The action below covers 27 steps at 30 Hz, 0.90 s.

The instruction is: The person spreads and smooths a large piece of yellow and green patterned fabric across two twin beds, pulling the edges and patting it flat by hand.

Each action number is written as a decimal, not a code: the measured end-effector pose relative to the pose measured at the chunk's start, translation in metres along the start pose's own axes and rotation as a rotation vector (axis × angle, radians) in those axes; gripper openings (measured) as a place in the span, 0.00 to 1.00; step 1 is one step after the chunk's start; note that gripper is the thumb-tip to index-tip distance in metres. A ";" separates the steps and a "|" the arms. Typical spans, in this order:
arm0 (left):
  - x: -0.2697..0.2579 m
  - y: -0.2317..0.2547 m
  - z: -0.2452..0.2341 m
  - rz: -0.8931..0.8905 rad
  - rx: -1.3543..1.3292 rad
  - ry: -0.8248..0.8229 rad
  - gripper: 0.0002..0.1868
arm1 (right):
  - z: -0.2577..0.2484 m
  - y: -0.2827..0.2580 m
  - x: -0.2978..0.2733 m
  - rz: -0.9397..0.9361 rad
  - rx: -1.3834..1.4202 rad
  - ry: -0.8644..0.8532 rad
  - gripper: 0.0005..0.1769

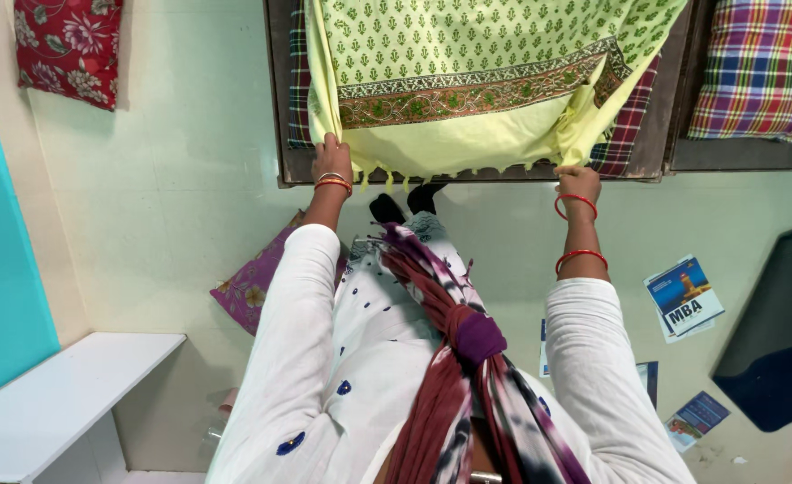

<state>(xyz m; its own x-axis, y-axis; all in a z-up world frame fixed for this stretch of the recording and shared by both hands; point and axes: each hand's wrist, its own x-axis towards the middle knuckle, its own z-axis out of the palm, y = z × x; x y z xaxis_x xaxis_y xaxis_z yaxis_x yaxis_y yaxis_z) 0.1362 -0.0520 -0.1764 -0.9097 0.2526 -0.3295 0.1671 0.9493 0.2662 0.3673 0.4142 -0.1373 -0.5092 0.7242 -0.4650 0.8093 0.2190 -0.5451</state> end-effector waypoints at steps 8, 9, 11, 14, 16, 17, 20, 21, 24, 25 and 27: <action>0.000 0.015 -0.020 -0.354 0.058 -0.167 0.26 | -0.025 -0.003 -0.015 0.055 -0.006 0.043 0.17; -0.001 0.026 -0.017 -0.346 0.061 -0.174 0.26 | -0.025 -0.002 -0.015 0.065 -0.006 0.047 0.17; 0.000 0.051 -0.009 -0.253 0.022 -0.260 0.32 | -0.021 -0.005 -0.011 -0.023 -0.012 0.017 0.18; -0.012 0.100 0.011 -0.147 -0.047 -0.301 0.33 | -0.019 -0.006 -0.005 -0.003 0.077 -0.030 0.20; -0.017 0.134 0.022 -0.125 -0.051 -0.350 0.32 | -0.019 -0.005 0.002 0.018 0.076 -0.050 0.21; -0.018 0.152 0.027 -0.103 -0.058 -0.394 0.31 | -0.022 -0.002 0.008 0.034 0.075 -0.068 0.21; -0.024 0.205 0.042 -0.022 -0.047 -0.452 0.30 | -0.023 0.016 0.032 -0.100 -0.011 -0.079 0.19; -0.021 0.224 0.050 -0.025 -0.047 -0.459 0.30 | -0.023 0.025 0.045 -0.095 -0.014 -0.083 0.19; -0.022 0.272 0.077 0.045 -0.024 -0.487 0.30 | -0.017 0.047 0.072 -0.221 -0.222 -0.054 0.20; -0.023 0.288 0.088 0.082 -0.011 -0.491 0.31 | -0.015 0.050 0.079 -0.237 -0.226 -0.068 0.25; -0.022 0.316 0.106 0.105 0.004 -0.499 0.32 | -0.012 0.043 0.093 -0.294 -0.234 -0.117 0.36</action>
<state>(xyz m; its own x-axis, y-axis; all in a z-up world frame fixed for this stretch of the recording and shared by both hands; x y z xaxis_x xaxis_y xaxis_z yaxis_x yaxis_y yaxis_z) 0.2491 0.2621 -0.1812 -0.5959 0.4047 -0.6937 0.2504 0.9143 0.3183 0.3586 0.4989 -0.1958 -0.7480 0.5323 -0.3964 0.6622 0.5590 -0.4990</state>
